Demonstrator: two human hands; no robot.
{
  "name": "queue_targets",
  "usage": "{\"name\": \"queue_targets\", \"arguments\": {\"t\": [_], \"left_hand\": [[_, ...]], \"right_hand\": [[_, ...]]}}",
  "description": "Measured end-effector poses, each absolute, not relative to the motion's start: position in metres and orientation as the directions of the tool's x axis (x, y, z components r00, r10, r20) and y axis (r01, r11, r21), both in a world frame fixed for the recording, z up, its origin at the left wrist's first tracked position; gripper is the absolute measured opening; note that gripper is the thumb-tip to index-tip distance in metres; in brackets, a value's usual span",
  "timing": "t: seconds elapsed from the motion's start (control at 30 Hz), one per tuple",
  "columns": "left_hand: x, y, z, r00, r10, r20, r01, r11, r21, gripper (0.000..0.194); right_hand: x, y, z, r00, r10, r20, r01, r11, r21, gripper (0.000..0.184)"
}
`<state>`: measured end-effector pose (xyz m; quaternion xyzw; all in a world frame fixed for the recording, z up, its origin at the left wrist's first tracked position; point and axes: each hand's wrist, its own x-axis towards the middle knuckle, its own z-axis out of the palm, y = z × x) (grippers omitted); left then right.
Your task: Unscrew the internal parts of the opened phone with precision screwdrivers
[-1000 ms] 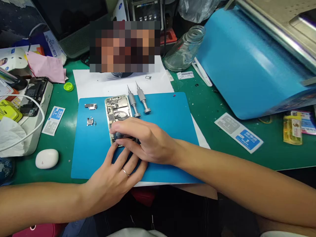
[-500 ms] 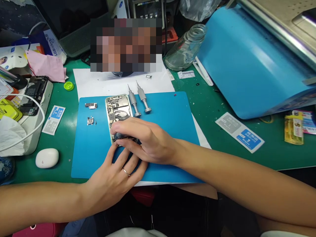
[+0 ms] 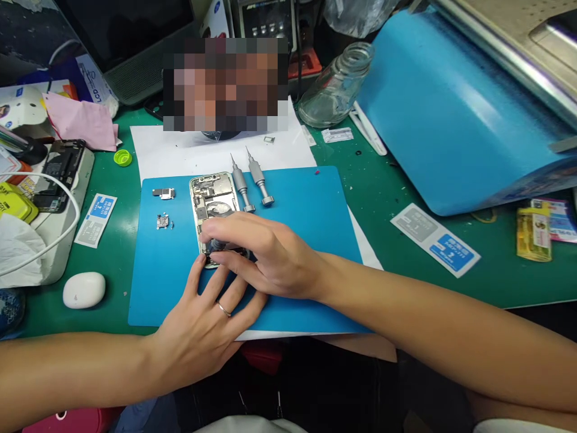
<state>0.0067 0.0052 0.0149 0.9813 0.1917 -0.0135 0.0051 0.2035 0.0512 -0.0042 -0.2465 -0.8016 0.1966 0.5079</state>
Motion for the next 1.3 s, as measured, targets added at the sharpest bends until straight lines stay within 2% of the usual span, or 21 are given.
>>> {"name": "queue_targets", "arguments": {"t": [0.4,0.6,0.73,0.97,1.3], "left_hand": [[0.006,0.005,0.015,0.930,0.367,-0.017,0.367,-0.930,-0.027,0.058],[0.002,-0.004,0.018,0.915,0.401,0.048,0.400,-0.883,-0.247,0.056],[0.001,-0.009,0.021,0.889,0.456,0.026,0.442,-0.844,-0.302,0.057],[0.001,-0.010,0.021,0.881,0.473,-0.003,0.451,-0.840,-0.302,0.063],[0.001,-0.007,0.020,0.887,0.461,-0.010,0.441,-0.855,-0.273,0.061]], "right_hand": [[0.204,0.053,-0.007,-0.336,0.580,0.742,0.198,0.814,-0.547,0.077],[0.206,0.053,-0.004,-0.347,0.588,0.731,0.222,0.809,-0.545,0.077],[0.206,0.053,-0.004,-0.335,0.569,0.751,0.215,0.822,-0.527,0.078],[0.207,0.053,-0.005,-0.341,0.580,0.740,0.204,0.814,-0.544,0.080],[0.207,0.054,-0.010,-0.308,0.608,0.731,0.195,0.793,-0.577,0.079]]}}
